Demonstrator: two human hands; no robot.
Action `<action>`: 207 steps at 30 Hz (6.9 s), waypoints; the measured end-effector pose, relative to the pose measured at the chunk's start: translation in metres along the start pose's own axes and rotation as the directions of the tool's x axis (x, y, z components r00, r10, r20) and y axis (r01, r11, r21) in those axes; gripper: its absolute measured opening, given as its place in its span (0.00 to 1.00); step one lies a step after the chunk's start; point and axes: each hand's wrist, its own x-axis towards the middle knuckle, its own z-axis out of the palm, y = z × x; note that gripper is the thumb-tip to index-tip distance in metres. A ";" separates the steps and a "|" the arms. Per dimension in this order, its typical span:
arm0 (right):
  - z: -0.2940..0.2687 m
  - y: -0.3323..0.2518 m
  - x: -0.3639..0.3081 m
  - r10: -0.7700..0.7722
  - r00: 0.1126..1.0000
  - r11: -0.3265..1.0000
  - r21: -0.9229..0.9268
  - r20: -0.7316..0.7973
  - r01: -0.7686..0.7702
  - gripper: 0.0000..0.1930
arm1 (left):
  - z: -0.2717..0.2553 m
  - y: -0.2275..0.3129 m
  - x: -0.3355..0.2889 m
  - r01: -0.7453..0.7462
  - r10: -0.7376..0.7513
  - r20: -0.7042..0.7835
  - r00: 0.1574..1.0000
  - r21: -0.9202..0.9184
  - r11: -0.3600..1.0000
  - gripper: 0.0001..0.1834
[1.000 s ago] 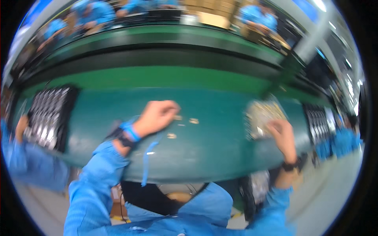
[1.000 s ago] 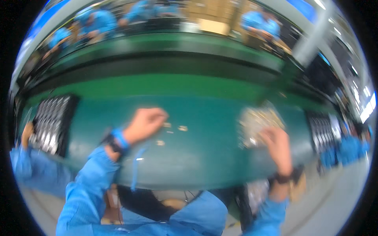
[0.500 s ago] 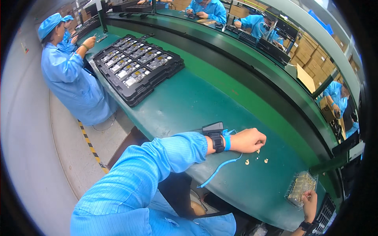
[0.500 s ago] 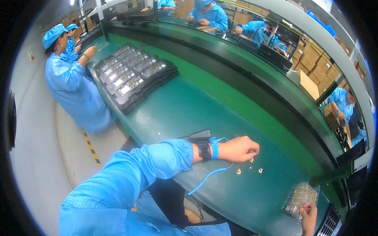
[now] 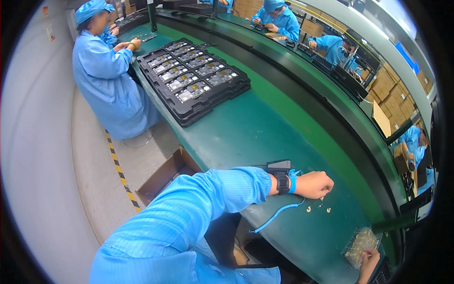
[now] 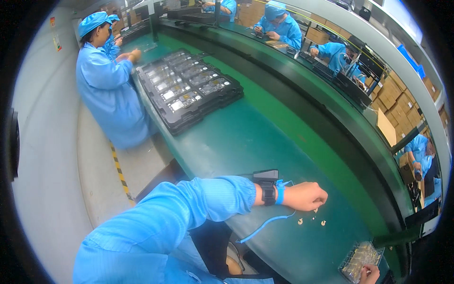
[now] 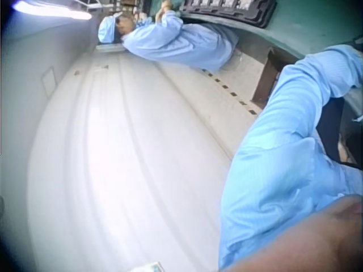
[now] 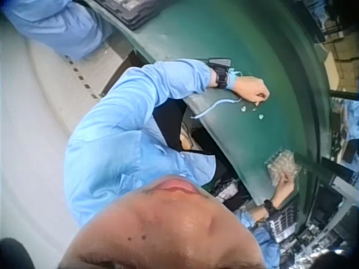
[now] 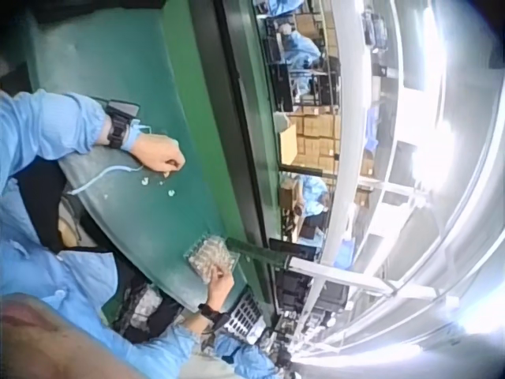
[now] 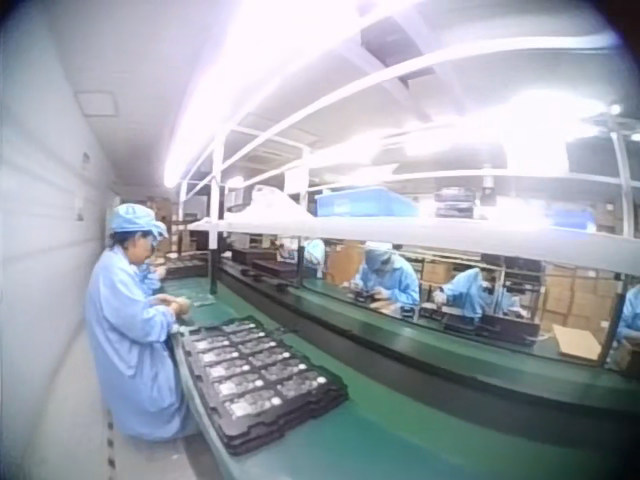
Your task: Assembling small yellow components onto a circuit board and handling clear ring-like objects on an assembly line.
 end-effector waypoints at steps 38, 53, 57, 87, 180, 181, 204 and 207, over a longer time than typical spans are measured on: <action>0.011 -0.198 0.004 -0.028 0.998 0.778 0.625 -0.063 0.061 0.09 | 0.000 -0.007 0.009 0.053 -0.052 -0.022 0.998 0.057 0.997 0.06; 0.156 -0.309 0.079 -0.322 0.946 0.412 0.895 -0.033 0.171 0.10 | 0.002 0.022 0.005 -0.106 0.083 -0.270 0.959 -0.075 0.992 0.06; 0.159 -0.310 0.072 -0.295 0.954 0.371 0.914 -0.053 0.165 0.12 | 0.003 0.016 0.004 -0.091 0.066 -0.244 0.967 -0.091 0.992 0.06; 0.165 -0.299 0.078 -0.313 0.899 0.336 0.921 0.306 -0.197 0.08 | -0.002 0.028 0.008 0.244 -0.307 -0.068 0.949 -0.460 0.854 0.10; 0.164 -0.290 0.080 -0.372 0.918 0.798 0.551 0.134 0.243 0.06 | 0.005 0.016 0.005 0.170 -0.217 -0.261 0.941 -0.190 0.967 0.13; 0.162 -0.291 0.081 -0.322 0.937 0.795 0.577 0.136 0.189 0.07 | 0.004 0.016 0.005 0.172 -0.219 -0.265 0.939 -0.189 0.967 0.13; 0.171 -0.301 0.074 -0.235 0.970 0.453 0.890 0.057 0.058 0.09 | 0.001 0.026 0.004 0.162 -0.188 -0.267 0.945 -0.114 0.980 0.10; 0.163 -0.298 0.073 -0.198 0.973 0.476 0.879 0.121 -0.012 0.08 | 0.005 0.030 0.008 0.114 -0.120 -0.247 0.962 -0.038 0.993 0.09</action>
